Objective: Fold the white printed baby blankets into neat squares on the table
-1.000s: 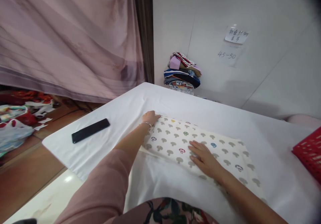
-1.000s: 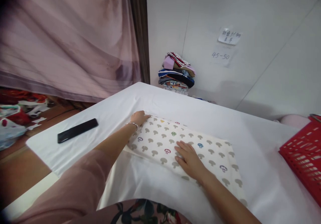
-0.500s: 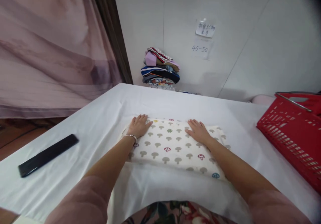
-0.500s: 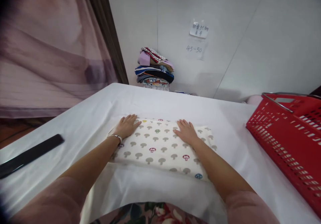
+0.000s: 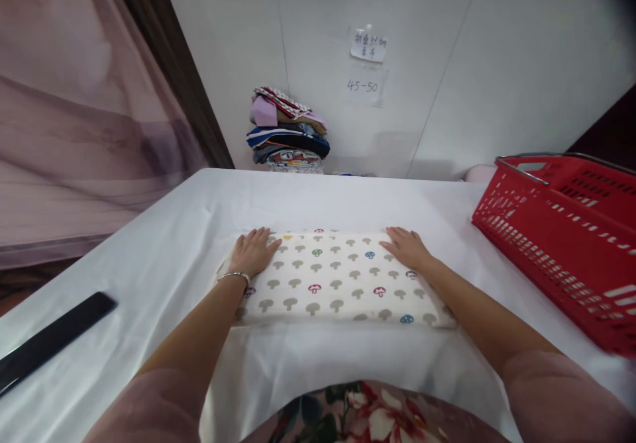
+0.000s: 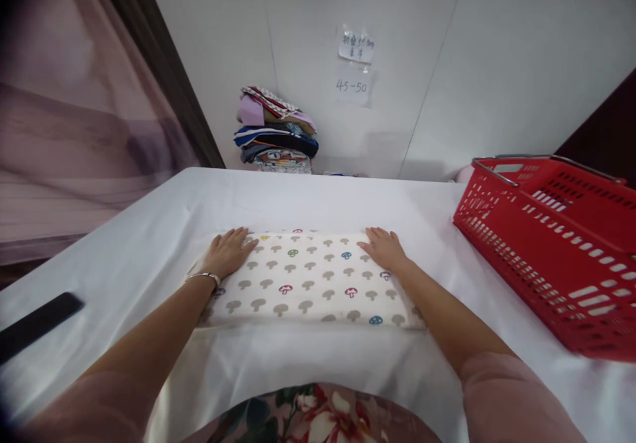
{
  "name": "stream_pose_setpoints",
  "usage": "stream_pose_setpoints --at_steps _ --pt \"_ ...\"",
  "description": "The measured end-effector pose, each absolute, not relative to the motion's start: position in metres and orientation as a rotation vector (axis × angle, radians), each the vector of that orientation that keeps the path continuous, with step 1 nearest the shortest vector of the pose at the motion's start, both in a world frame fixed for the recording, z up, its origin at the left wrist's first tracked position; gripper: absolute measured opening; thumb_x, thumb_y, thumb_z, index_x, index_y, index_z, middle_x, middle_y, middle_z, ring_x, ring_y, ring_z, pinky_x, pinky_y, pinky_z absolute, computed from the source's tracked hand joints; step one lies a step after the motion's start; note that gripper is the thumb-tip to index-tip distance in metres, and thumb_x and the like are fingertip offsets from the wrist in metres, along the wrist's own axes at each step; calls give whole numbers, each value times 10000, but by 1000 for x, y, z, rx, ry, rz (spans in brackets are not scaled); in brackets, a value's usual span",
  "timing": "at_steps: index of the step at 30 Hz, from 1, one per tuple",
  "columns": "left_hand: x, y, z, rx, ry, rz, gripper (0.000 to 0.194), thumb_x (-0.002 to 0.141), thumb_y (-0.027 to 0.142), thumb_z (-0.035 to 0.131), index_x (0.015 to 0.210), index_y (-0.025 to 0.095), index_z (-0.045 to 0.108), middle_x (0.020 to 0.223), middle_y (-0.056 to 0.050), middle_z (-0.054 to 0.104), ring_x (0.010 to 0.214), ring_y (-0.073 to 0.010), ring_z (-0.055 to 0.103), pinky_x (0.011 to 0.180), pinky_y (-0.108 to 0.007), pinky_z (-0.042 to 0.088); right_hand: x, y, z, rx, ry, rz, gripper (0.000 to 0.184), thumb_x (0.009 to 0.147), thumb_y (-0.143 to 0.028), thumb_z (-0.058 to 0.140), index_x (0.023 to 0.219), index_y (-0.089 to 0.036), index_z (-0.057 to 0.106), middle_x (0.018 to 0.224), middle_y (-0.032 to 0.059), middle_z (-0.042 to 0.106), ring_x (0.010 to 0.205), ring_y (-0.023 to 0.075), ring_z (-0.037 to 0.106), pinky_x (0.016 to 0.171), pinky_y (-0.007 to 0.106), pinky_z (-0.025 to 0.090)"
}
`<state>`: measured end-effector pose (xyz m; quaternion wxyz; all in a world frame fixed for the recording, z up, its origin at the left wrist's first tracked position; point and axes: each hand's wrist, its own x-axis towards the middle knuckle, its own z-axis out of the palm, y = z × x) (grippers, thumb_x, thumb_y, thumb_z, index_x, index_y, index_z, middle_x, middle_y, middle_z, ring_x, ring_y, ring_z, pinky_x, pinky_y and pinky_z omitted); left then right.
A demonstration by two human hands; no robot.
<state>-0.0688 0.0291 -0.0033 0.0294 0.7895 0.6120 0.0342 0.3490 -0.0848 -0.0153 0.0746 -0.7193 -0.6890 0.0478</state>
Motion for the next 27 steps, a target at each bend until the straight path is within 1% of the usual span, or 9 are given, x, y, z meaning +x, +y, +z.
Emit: stream_pose_setpoints --at_steps 3,6,8,10,12,14,18,22,27 --pt "-70 30 -5 2452 1889 131 653 880 557 229 1395 177 360 1469 -93 350 1370 -261 256 1112 -476 166 372 -97 -19 -2250 -1865 174 573 910 -470 372 1387 -154 385 1450 132 371 1351 281 291 1093 462 226" --pt "-70 31 -6 2480 1882 157 645 876 552 232 1389 187 374 1457 -87 373 1361 -265 275 1107 -480 184 385 -114 -23 -2235 -1645 261 591 900 -425 398 1410 -132 346 1436 133 393 1318 250 362 1076 378 297" --pt "-71 32 -7 2495 1881 170 641 869 545 243 1384 189 381 1449 -85 387 1355 -267 287 1104 -482 191 386 -127 -25 -2205 -1568 266 582 885 -401 422 1399 -134 365 1407 130 432 1279 246 416 1059 361 325" --pt "-70 33 -6 2500 1881 172 653 862 543 247 1381 172 387 1444 -92 392 1349 -270 295 1102 -486 198 382 -140 -24 -2193 -1553 239 540 867 -381 447 1347 -134 441 1324 133 514 1212 254 477 1020 363 364" --pt "-70 33 -4 2495 1882 158 674 856 547 236 1382 152 383 1445 -97 390 1348 -272 294 1101 -484 201 376 -151 -20 -2198 -1538 221 476 856 -376 455 1273 -158 521 1179 117 601 1085 246 552 938 356 421" --pt "-69 32 -3 2488 1889 141 695 851 552 222 1387 138 373 1448 -97 384 1350 -273 288 1103 -477 200 369 -160 -15 -2213 -1486 208 435 850 -388 454 1215 -180 567 1052 93 632 952 226 590 850 340 457" --pt "-70 33 -3 2514 1882 141 688 845 548 213 1373 145 392 1440 -96 398 1342 -276 303 1099 -473 210 358 -181 -7 -2219 -1368 253 423 833 -391 468 1185 -187 587 945 70 646 806 206 599 764 333 471" --pt "-71 35 -5 2527 1878 163 680 849 558 203 1360 158 407 1428 -105 412 1332 -285 322 1093 -475 223 349 -208 -1 -2126 -1304 473 378 816 -378 503 1157 -242 595 879 18 669 738 183 603 687 297 472" --pt "-72 37 -6 2512 1868 205 630 849 558 237 1358 228 406 1416 -67 434 1321 -297 341 1091 -472 235 345 -222 7 -2046 -1155 815 396 811 -417 525 1151 -222 579 720 -9 646 602 154 581 514 244 420"
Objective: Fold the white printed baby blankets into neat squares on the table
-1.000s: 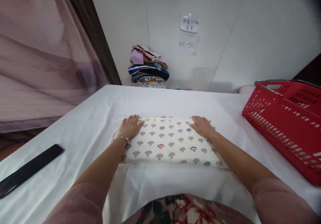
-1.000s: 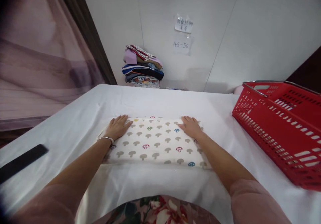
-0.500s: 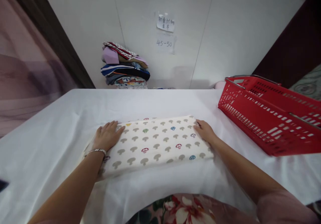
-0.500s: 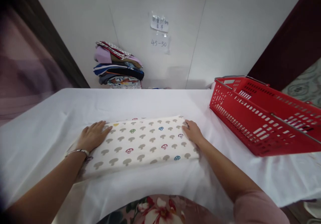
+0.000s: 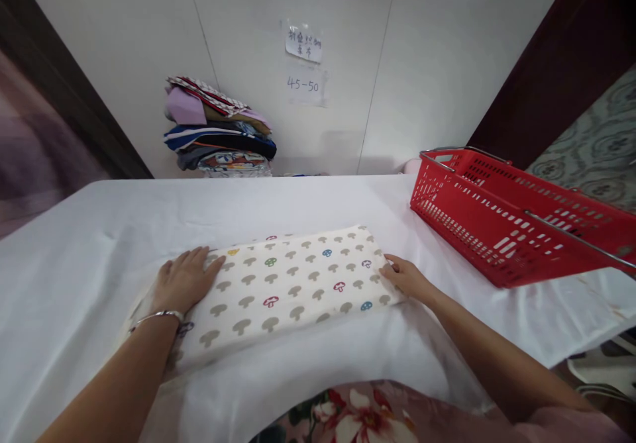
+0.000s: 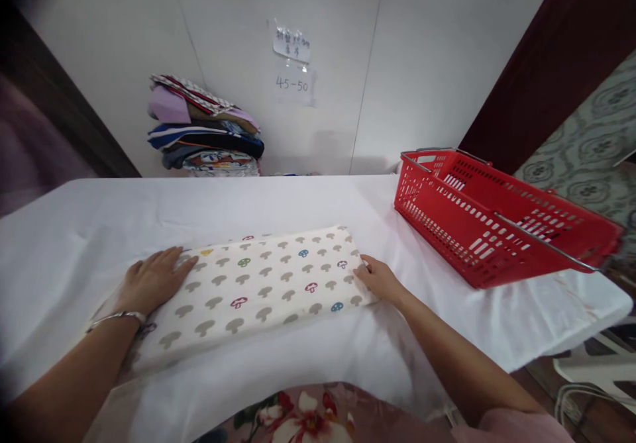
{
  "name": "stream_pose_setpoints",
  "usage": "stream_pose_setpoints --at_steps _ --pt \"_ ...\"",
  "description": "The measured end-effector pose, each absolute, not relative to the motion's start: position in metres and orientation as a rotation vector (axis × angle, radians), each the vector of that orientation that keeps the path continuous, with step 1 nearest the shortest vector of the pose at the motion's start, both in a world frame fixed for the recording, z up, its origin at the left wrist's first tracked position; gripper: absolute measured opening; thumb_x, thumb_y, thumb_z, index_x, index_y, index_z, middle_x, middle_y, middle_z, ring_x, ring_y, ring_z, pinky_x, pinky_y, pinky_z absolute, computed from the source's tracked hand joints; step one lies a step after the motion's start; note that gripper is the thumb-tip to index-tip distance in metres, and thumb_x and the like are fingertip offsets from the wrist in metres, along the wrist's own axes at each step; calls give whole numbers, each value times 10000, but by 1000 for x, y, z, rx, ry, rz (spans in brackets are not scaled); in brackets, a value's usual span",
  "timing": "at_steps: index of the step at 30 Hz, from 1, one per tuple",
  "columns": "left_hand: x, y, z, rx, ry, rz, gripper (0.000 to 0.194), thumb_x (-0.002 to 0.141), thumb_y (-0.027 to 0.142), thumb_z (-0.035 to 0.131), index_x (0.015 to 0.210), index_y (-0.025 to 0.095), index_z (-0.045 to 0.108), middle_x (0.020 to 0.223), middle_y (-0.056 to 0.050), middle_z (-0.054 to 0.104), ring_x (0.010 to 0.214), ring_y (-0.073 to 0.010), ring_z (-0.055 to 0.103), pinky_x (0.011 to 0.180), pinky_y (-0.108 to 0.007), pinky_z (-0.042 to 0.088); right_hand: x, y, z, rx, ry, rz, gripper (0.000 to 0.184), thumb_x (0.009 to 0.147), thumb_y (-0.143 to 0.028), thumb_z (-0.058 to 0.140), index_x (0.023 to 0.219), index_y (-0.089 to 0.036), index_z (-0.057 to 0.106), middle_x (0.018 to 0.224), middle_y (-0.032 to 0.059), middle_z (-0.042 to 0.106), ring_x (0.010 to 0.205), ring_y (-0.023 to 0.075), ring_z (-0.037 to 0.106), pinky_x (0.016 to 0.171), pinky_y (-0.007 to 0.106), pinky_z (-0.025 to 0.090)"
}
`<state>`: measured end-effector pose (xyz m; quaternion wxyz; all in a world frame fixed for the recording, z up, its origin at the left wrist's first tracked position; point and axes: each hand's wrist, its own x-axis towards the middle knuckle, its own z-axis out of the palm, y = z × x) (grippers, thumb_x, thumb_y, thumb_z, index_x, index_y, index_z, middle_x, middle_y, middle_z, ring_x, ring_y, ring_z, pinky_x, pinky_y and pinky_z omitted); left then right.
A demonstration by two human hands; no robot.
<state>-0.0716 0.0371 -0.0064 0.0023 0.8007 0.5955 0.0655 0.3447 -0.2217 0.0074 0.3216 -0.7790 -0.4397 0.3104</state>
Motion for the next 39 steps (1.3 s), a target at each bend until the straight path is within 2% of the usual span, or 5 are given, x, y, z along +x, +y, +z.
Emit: stream_pose_setpoints --at_steps 8,14,20,28,39 --pt "-70 33 1 2479 1835 210 653 862 534 247 1348 134 420 1414 -127 421 1324 -301 325 1096 -491 206 348 -198 11 -2136 -886 816 184 757 -345 619 824 -175 593 759 32 665 683 162 608 549 223 438" --pt "-72 36 -2 2498 1813 252 601 865 513 310 1326 154 449 1389 -126 454 1305 -302 360 1088 -494 235 347 -223 -1 -1988 -772 966 196 747 -364 599 808 -183 560 671 3 633 590 147 575 509 226 415" --pt "-73 39 -6 2522 1809 273 598 870 508 311 1316 137 454 1381 -125 465 1293 -306 373 1079 -516 244 358 -209 4 -2302 -1242 708 210 769 -368 577 675 -180 565 675 13 622 631 147 542 528 228 339" --pt "-74 39 -8 2520 1819 285 607 866 513 310 1320 134 448 1381 -120 467 1291 -306 375 1078 -515 247 368 -145 8 -2315 -1377 341 245 837 -419 505 838 -207 626 807 19 662 731 153 571 598 226 349" --pt "-75 38 -4 2505 1814 266 622 860 538 276 1309 153 468 1373 -129 472 1297 -305 373 1083 -502 248 366 -116 -11 -2260 -1253 178 236 838 -388 453 729 -210 563 711 -11 607 675 141 519 583 223 329"
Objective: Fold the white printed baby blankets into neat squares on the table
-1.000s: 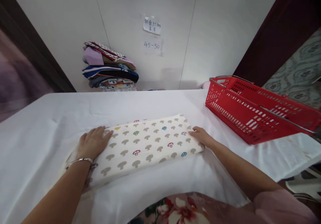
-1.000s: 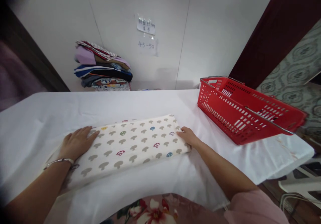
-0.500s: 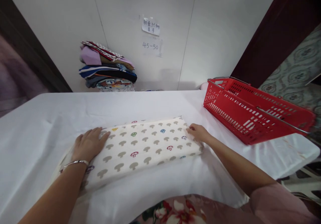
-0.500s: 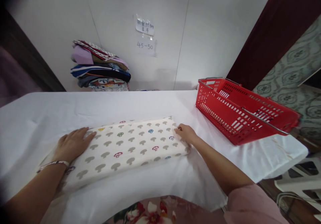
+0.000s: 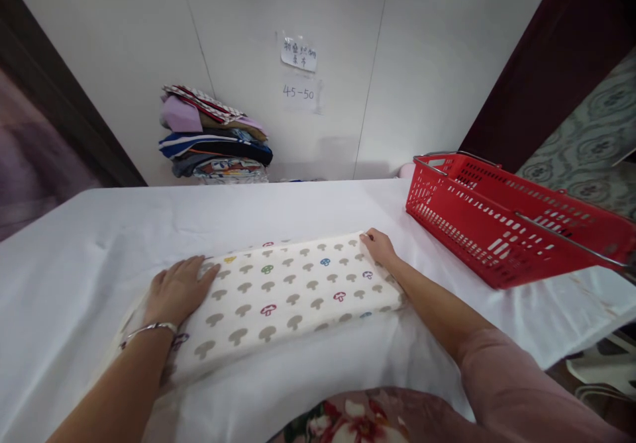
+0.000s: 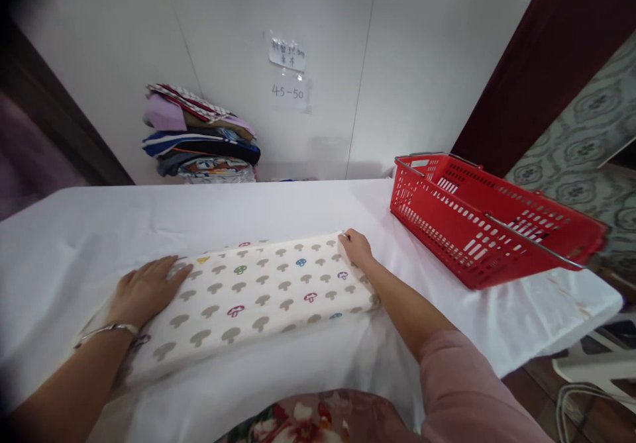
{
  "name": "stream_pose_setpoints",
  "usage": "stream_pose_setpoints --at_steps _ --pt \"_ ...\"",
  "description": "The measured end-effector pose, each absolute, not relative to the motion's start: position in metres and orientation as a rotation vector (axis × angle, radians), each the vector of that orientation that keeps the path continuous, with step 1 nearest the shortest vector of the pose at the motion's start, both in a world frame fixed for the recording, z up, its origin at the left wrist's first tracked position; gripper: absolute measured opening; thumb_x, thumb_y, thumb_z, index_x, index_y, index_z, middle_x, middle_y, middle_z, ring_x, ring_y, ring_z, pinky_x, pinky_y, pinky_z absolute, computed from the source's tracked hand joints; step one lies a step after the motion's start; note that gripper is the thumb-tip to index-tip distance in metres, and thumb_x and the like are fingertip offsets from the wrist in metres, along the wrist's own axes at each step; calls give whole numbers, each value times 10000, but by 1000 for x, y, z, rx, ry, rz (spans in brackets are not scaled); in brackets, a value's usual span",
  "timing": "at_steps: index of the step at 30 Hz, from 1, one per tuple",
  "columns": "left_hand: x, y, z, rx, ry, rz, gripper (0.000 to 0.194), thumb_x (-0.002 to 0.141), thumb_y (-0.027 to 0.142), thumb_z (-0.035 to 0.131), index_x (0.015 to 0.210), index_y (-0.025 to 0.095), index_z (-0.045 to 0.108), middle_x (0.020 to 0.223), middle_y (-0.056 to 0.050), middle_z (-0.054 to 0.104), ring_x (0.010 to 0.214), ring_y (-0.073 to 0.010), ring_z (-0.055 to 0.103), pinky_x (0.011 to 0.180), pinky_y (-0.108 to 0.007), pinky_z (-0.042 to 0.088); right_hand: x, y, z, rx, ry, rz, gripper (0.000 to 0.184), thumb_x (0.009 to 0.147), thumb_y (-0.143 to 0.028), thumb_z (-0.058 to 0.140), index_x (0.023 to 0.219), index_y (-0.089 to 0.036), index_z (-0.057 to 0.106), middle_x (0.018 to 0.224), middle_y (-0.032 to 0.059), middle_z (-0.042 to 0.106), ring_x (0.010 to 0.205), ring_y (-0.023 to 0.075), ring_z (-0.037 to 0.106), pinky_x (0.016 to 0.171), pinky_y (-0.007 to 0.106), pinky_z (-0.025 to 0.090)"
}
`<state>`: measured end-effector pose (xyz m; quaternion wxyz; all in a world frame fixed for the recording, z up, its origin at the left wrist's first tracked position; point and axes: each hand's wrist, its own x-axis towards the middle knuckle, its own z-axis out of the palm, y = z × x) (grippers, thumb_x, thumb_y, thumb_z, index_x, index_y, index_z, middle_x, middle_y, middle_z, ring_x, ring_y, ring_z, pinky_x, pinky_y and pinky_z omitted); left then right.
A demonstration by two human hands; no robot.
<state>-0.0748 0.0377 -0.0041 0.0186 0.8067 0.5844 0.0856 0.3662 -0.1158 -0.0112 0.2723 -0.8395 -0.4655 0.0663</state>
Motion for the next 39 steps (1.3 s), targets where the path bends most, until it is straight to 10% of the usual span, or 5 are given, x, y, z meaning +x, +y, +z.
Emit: stream_pose_setpoints --at_steps 39 --pt "-69 23 0 2514 1823 353 550 875 515 316 1270 182 505 1342 -99 513 1272 -255 397 1068 -436 246 373 -102 -13 -2417 -1260 212 337 864 -462 393 822 -186 582 825 72 656 776 213 585 623 271 384"
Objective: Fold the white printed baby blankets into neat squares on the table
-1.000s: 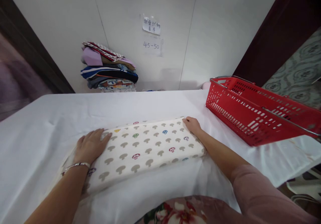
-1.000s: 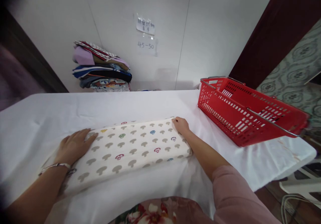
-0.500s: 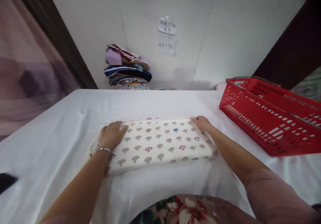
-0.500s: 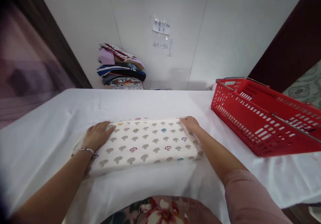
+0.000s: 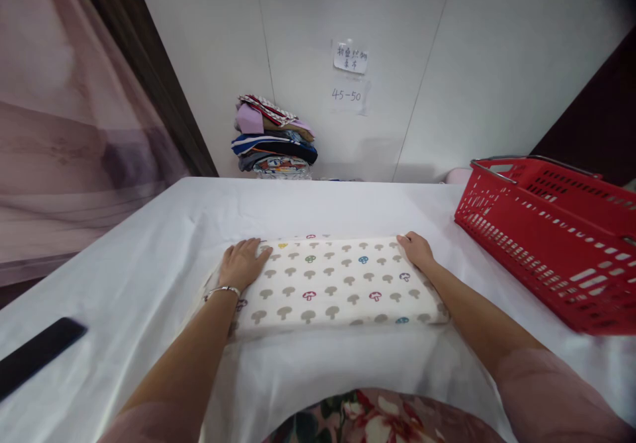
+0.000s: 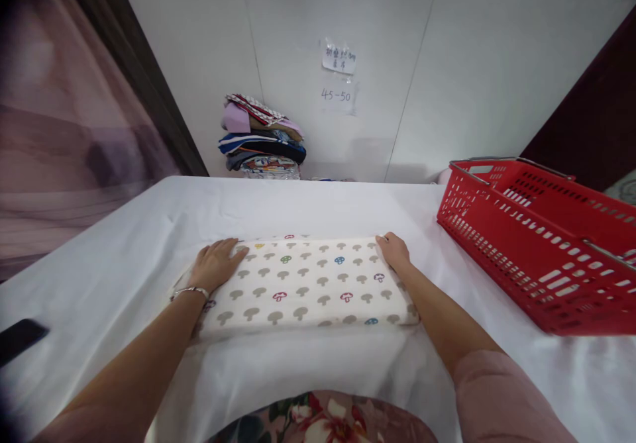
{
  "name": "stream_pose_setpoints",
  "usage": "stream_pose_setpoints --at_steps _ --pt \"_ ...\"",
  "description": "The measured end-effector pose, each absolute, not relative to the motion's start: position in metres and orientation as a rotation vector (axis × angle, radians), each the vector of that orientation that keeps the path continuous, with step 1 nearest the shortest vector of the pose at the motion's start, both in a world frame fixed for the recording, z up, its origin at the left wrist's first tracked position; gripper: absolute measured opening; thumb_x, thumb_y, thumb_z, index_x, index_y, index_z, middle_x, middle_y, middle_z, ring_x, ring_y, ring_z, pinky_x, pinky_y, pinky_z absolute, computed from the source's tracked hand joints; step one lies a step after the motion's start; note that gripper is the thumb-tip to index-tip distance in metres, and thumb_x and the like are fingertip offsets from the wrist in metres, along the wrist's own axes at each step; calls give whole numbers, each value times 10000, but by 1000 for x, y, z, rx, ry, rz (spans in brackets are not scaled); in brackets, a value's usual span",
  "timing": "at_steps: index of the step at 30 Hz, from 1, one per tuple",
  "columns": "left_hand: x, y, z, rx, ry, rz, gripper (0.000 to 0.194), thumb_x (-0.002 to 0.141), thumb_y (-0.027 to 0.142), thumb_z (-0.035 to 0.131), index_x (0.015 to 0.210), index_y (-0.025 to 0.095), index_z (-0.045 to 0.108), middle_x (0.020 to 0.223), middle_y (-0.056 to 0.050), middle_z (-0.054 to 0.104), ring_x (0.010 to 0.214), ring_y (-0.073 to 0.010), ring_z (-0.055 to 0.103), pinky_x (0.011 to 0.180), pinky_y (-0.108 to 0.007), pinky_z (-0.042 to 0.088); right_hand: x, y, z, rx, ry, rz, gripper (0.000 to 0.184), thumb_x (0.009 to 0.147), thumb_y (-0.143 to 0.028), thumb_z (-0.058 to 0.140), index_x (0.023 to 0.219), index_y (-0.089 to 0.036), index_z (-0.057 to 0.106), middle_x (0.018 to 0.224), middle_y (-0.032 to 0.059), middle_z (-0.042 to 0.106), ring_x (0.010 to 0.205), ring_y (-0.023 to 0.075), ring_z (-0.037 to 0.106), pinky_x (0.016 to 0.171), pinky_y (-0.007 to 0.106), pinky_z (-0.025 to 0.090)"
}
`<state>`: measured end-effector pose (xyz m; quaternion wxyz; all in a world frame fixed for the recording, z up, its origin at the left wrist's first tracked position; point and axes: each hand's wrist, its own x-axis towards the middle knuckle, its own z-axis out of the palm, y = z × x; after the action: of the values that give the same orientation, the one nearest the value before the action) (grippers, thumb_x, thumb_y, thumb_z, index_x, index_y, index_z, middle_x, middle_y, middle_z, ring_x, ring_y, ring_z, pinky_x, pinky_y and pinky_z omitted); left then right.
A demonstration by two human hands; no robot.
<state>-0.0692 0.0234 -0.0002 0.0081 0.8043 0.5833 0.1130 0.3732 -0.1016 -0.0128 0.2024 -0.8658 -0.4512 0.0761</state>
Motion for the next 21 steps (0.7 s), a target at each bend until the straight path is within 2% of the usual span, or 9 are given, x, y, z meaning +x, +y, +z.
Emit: stream_pose_setpoints --at_steps 6,11,15,18,21 --pt "-71 27 -6 2511 1816 349 585 878 535 297 1293 170 489 1353 -108 500 1281 -264 381 1074 -457 232 363 -101 -9 -2574 -1367 154 379 926 -431 332 1007 -152 574 930 164 662 886 271 607 714 335 397" --pt "-71 29 -8 2491 1827 342 588 873 538 307 1300 177 487 1364 -103 490 1294 -274 365 1076 -471 224 362 -103 -3 -2687 -1462 125 452 951 -449 253 1071 -144 564 959 167 663 922 269 615 749 348 408" --pt "-71 28 -7 2496 1822 335 605 874 538 297 1303 155 484 1370 -113 482 1295 -279 364 1080 -472 225 362 -101 5 -2689 -1491 145 446 935 -438 287 1090 -131 571 978 173 662 940 288 608 769 375 423" --pt "-71 28 -7 2495 1825 354 590 870 534 308 1298 173 492 1361 -112 492 1290 -284 374 1075 -472 231 352 -102 12 -2544 -1638 -23 412 908 -345 359 1237 -142 502 1205 174 582 1124 296 517 895 399 390" --pt "-70 28 -6 2499 1836 339 592 868 534 306 1295 169 492 1360 -112 494 1290 -283 374 1076 -467 230 331 -103 13 -2195 -1922 -160 495 896 -324 374 1370 -179 388 1430 124 393 1316 270 328 1054 412 267"
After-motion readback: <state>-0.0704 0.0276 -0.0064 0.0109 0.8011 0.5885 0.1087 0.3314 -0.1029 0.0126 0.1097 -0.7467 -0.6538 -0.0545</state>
